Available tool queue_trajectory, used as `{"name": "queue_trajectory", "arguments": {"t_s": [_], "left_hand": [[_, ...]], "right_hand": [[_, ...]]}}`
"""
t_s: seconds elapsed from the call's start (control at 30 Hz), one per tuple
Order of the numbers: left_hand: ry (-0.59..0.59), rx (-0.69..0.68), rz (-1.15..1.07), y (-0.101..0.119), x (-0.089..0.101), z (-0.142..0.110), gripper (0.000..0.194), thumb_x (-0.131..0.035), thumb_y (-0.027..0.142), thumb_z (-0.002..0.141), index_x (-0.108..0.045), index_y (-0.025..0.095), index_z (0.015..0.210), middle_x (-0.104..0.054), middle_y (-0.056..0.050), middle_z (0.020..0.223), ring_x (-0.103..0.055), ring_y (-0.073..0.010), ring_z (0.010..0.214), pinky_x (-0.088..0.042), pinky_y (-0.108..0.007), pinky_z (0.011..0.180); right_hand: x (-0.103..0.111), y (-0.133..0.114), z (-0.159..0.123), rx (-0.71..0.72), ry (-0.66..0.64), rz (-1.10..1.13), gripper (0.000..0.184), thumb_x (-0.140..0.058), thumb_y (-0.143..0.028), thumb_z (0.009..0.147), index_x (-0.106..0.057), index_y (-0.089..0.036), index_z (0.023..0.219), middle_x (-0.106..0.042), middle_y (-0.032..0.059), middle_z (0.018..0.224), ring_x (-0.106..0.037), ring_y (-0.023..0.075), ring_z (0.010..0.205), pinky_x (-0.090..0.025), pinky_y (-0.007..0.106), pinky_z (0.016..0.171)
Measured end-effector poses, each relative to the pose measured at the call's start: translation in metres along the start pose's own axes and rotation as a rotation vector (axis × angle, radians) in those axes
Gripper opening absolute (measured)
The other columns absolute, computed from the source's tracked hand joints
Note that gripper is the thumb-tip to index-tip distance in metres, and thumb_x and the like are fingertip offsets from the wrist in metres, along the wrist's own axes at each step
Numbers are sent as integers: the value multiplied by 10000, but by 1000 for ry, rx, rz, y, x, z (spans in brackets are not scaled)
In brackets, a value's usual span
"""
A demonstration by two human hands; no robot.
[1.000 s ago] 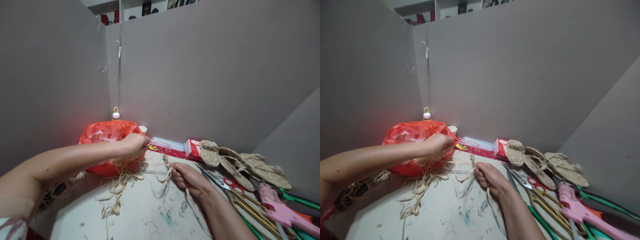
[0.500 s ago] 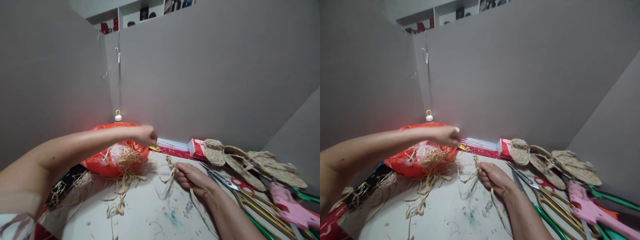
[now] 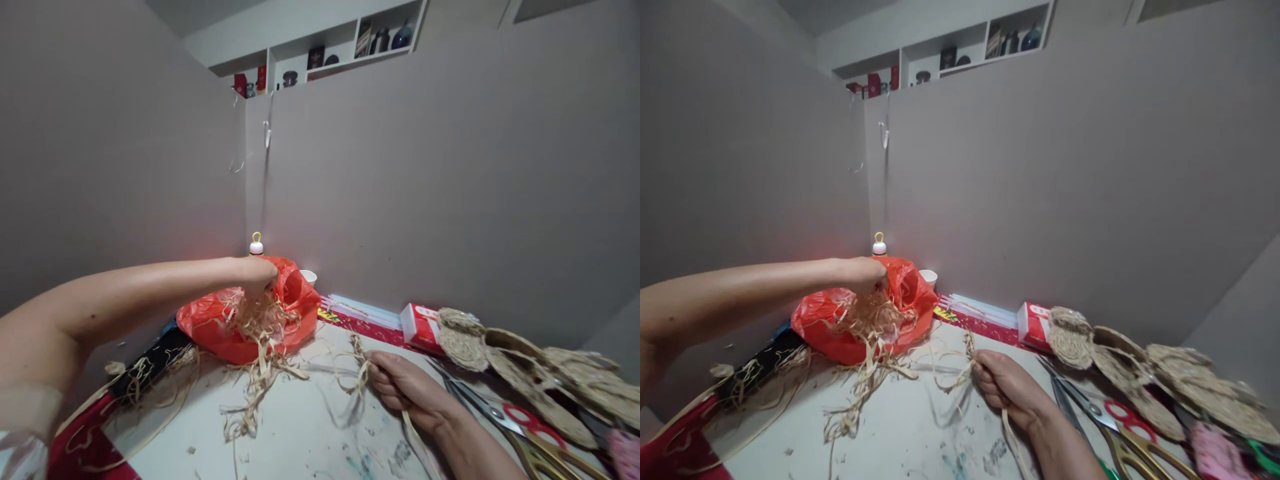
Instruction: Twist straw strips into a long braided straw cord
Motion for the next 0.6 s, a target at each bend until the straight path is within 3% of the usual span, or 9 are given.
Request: {"name": "queue_trajectory", "arguments": {"t_s": [0.2,0.3,0.4,0.5,0.6], "left_hand": [[-11,152,281,-15,26,-15,163,-576,68,648,-675,157,742,-632,-75,710,-544,-172,630,-350,-272,588],[-37,198,385,-19,28,-20,182,-545,111,698,-682,156,810,-654,-93,776,-553,-171,642,-347,-268,575],[-120,161,351,-19,27,-24,160,-560,172,715,-686,173,814,-666,-64,801,-526,-137,624,-340,-248,566],[-158,72,235,-7,30,-29,189,-576,240,725,-681,185,872,-660,-36,800,-507,-122,623,-350,-235,574],[2,33,227,20,31,-34,292,-524,166,732,-652,167,994,-646,-72,879,-527,-156,677,-370,-271,609]], "right_hand": [[2,3,2,4,-18,11,368,-602,-394,704,-349,-187,535,-250,-105,448,-87,8,381,-41,146,355],[4,4,3,0,-37,16,353,-599,-381,706,-363,-184,534,-255,-103,446,-87,9,380,-37,146,351],[4,4,3,-2,-42,16,361,-605,-383,708,-364,-181,530,-247,-105,444,-86,8,380,-35,144,349],[3,3,2,-1,-8,15,350,-612,-356,702,-353,-184,543,-256,-104,455,-94,8,384,-34,142,351],[1,1,0,-5,8,31,336,-611,-341,698,-343,-191,563,-245,-107,463,-96,10,387,-36,143,354]]}}
Point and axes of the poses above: each hand's wrist, its own z-axis towards the middle knuckle, its own x-axis out of the back of the hand, y = z × x, the point moved 1 cm from there along z, towards the middle knuckle
